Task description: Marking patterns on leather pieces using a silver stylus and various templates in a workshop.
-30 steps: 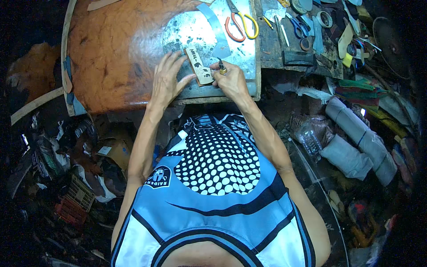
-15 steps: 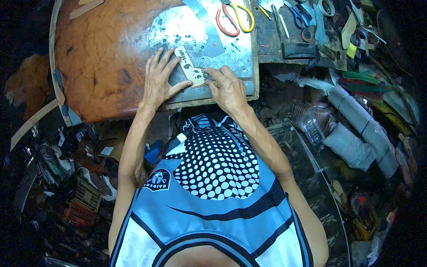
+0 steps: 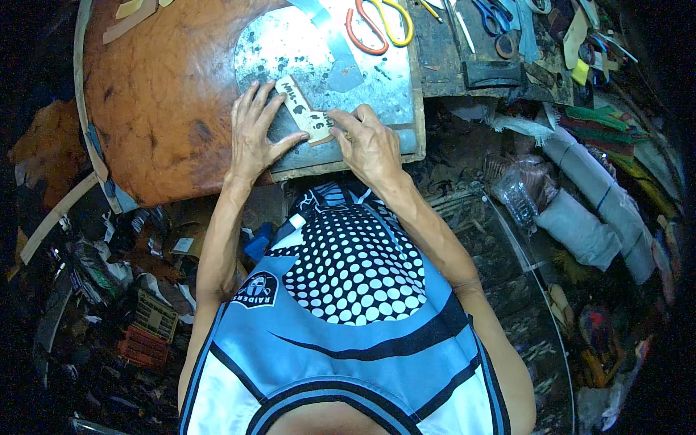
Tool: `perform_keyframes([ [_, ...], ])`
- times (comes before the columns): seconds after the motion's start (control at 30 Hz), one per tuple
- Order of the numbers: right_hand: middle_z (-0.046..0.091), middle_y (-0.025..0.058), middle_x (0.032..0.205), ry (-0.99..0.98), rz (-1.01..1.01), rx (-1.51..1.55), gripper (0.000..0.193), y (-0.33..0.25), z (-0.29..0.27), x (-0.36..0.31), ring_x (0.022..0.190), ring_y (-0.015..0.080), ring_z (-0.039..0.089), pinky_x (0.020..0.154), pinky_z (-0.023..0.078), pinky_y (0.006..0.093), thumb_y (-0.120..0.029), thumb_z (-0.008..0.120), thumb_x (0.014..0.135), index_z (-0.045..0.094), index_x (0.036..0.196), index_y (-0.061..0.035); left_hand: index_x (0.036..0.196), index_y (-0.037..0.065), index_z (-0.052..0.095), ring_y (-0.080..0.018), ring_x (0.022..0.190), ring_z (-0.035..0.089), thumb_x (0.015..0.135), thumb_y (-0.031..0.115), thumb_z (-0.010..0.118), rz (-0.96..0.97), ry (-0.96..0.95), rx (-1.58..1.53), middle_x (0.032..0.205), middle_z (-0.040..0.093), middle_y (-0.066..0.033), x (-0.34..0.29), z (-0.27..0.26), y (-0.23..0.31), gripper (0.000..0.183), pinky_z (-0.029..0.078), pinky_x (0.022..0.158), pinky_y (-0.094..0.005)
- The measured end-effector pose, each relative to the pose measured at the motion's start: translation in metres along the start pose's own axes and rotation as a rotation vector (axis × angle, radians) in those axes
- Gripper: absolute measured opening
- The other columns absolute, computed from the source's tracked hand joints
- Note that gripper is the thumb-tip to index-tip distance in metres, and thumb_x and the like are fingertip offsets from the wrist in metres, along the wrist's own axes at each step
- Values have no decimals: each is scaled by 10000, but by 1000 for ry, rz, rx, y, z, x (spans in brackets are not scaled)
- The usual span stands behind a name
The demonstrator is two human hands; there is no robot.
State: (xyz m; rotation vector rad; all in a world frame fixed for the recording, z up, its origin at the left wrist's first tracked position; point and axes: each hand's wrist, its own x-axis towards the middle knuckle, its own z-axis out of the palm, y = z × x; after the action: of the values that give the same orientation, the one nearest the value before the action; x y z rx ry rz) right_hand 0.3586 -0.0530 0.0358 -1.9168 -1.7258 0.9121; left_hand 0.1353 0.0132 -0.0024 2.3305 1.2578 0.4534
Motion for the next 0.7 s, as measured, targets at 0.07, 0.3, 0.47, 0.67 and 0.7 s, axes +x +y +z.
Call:
perform_keyframes([
  [0.07, 572, 90, 851, -8, 11, 9, 282, -2, -1, 0, 679, 269, 650, 602, 536, 404, -173, 722, 865, 703, 1144, -141, 1260, 77, 630, -369, 1403, 369, 697, 500, 841, -2, -4, 7, 1454, 499, -143, 0, -2, 0, 735, 283, 1138, -554],
  [0.3, 577, 91, 863, 8, -7, 3, 294, -2, 0, -2, 693, 264, 649, 610, 535, 401, -160, 728, 860, 701, 1151, -138, 1263, 84, 633, -370, 1406, 363, 689, 526, 835, 3, 2, 4, 1438, 517, -144, -1, 0, 0, 752, 271, 1138, -570],
  [0.47, 589, 96, 878, 0, -10, -2, 297, -1, -1, -3, 697, 270, 653, 608, 533, 409, -156, 729, 859, 698, 1153, -135, 1267, 98, 641, -366, 1415, 349, 686, 532, 836, -4, -23, 6, 1451, 511, -129, -2, 0, 1, 751, 256, 1150, -576],
  [0.67, 592, 96, 879, -10, -3, -16, 294, -1, -2, -3, 701, 270, 660, 609, 537, 407, -154, 729, 860, 697, 1152, -135, 1250, 101, 655, -362, 1417, 345, 685, 527, 837, -13, -35, -8, 1459, 508, -115, -1, -1, 2, 731, 253, 1156, -573],
  [0.7, 593, 94, 881, -2, -13, -16, 289, -1, -2, -3, 701, 269, 661, 614, 539, 406, -155, 727, 862, 697, 1149, -135, 1238, 100, 664, -360, 1416, 345, 696, 525, 830, -15, -40, -3, 1460, 505, -112, 0, -2, 3, 708, 253, 1158, -571],
])
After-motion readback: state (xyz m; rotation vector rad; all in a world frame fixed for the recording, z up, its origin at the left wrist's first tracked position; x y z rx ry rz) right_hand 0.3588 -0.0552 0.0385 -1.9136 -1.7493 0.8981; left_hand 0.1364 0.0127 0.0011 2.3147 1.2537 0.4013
